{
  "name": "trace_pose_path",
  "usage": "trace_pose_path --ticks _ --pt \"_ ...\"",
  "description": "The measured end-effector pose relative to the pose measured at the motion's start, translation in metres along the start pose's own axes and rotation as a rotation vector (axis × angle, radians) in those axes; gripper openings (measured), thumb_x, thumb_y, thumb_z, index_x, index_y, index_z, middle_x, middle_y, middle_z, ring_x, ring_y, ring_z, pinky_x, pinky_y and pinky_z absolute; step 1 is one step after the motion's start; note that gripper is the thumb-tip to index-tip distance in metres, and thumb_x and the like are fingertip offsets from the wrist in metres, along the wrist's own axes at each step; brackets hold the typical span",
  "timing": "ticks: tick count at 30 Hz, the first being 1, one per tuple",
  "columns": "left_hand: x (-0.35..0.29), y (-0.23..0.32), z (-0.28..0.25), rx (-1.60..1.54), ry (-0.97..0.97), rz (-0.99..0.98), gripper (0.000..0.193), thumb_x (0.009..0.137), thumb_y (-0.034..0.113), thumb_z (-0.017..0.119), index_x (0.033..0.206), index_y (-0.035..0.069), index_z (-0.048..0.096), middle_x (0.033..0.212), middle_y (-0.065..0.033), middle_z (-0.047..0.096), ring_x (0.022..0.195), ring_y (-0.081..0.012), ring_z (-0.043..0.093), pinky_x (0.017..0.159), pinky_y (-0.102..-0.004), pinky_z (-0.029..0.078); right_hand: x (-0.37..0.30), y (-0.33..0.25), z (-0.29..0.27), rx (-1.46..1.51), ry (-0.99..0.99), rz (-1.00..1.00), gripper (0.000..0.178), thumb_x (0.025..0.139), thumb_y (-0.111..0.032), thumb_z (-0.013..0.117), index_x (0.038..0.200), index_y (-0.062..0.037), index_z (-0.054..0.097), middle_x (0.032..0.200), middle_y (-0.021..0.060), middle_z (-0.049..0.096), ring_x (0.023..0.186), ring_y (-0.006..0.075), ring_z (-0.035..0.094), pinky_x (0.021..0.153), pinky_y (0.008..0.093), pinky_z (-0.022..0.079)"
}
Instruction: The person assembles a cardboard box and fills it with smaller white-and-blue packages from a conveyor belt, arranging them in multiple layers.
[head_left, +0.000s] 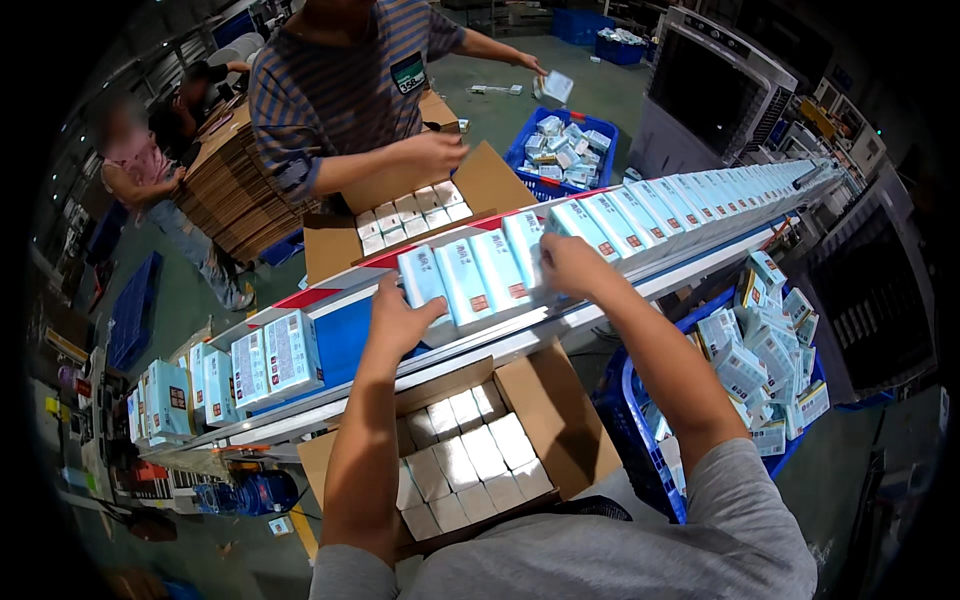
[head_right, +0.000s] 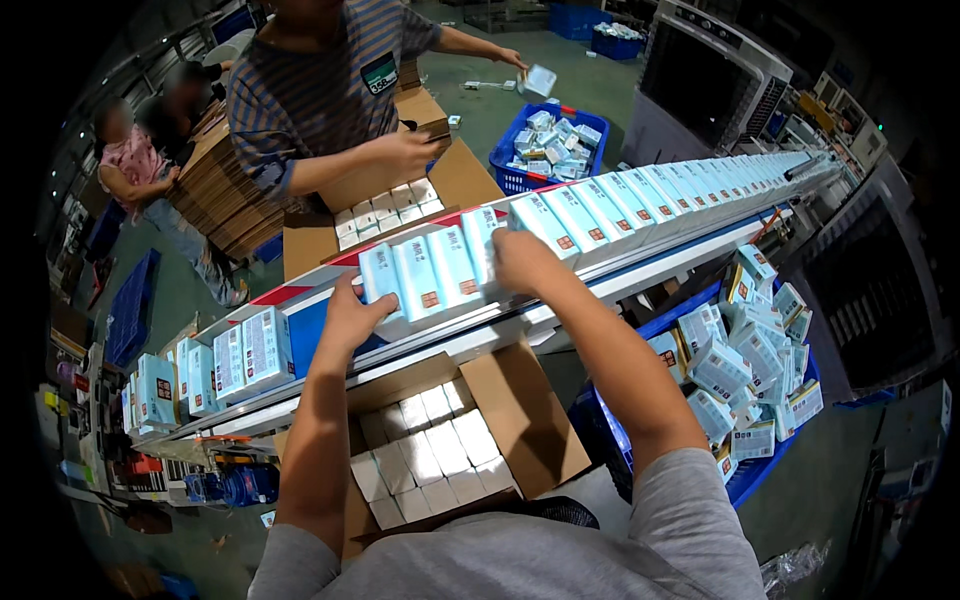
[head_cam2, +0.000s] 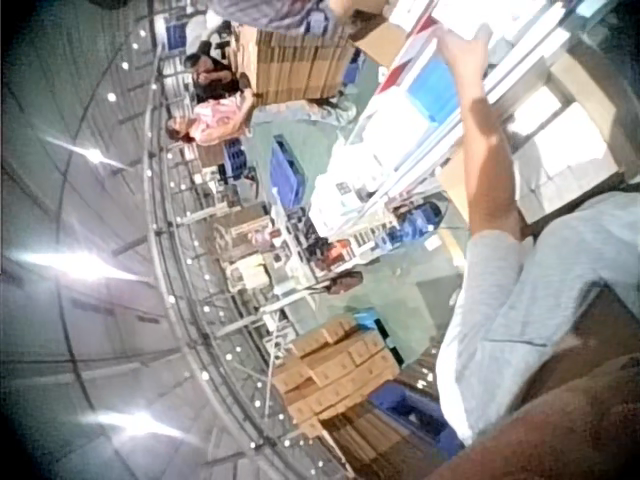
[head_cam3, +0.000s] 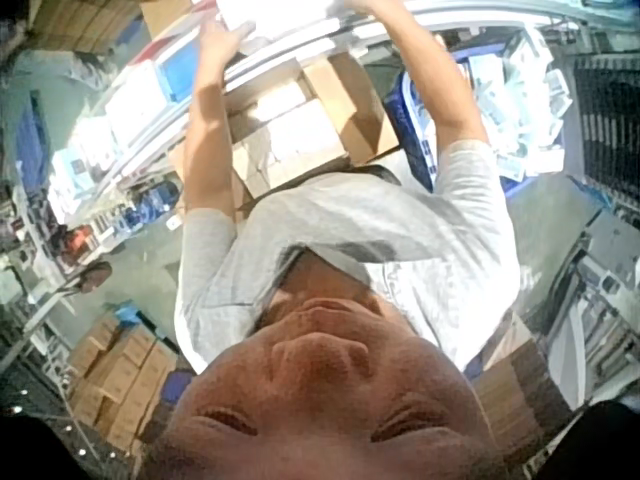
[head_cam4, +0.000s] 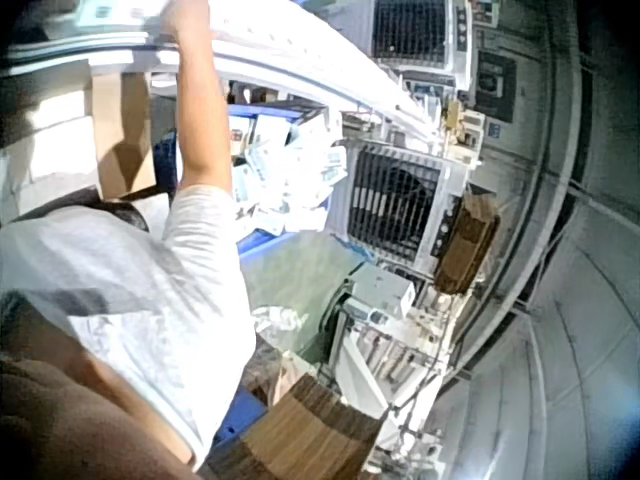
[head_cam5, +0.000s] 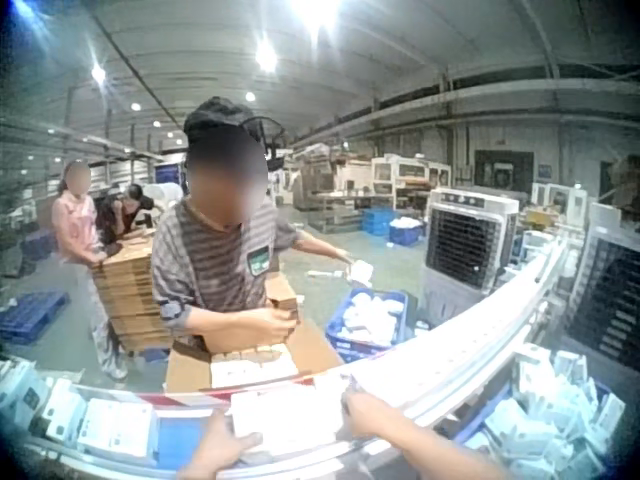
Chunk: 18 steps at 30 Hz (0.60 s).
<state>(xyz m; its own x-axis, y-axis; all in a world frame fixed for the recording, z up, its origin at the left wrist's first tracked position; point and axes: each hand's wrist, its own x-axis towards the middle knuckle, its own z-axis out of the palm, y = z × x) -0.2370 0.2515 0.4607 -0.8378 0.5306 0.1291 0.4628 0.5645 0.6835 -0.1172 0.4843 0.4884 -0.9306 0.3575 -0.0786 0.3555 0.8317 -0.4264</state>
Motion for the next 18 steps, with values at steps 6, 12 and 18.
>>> trace_pose_path --ticks 6,12,18 --pt "0.006 -0.020 -0.015 -0.315 -0.188 -0.220 0.083 0.061 0.029 0.076 0.119 -0.013 0.033 0.108 -0.0235 0.054 0.097 -0.0278 0.056 0.080 -0.0321 0.046 0.021 -0.013 0.021 0.337 -0.050 -0.043 0.112 0.054 -0.046 0.075 0.132 0.0080 0.015 0.121 0.0322 0.041 0.113 0.0370 0.045 0.095 0.0334 0.036" --pt "0.007 -0.046 -0.024 -0.439 -0.088 -0.069 0.078 0.062 0.025 0.077 0.117 -0.009 0.033 0.108 -0.0197 0.053 0.096 -0.0251 0.054 0.082 -0.0321 0.044 0.023 -0.051 0.052 0.469 -0.057 -0.185 0.107 0.059 -0.043 0.073 0.135 0.0026 0.013 0.130 0.0279 0.034 0.120 0.0360 0.037 0.100 0.0342 0.030" --pt "-0.010 -0.052 -0.037 -0.340 -0.007 -0.198 0.066 0.068 0.025 0.073 0.114 -0.008 0.040 0.106 -0.0184 0.055 0.095 -0.0238 0.054 0.081 -0.0322 0.044 0.021 -0.077 0.052 0.253 -0.103 -0.035 0.099 0.069 -0.045 0.066 0.134 0.0063 0.012 0.124 0.0346 0.035 0.116 0.0398 0.039 0.097 0.0361 0.034"
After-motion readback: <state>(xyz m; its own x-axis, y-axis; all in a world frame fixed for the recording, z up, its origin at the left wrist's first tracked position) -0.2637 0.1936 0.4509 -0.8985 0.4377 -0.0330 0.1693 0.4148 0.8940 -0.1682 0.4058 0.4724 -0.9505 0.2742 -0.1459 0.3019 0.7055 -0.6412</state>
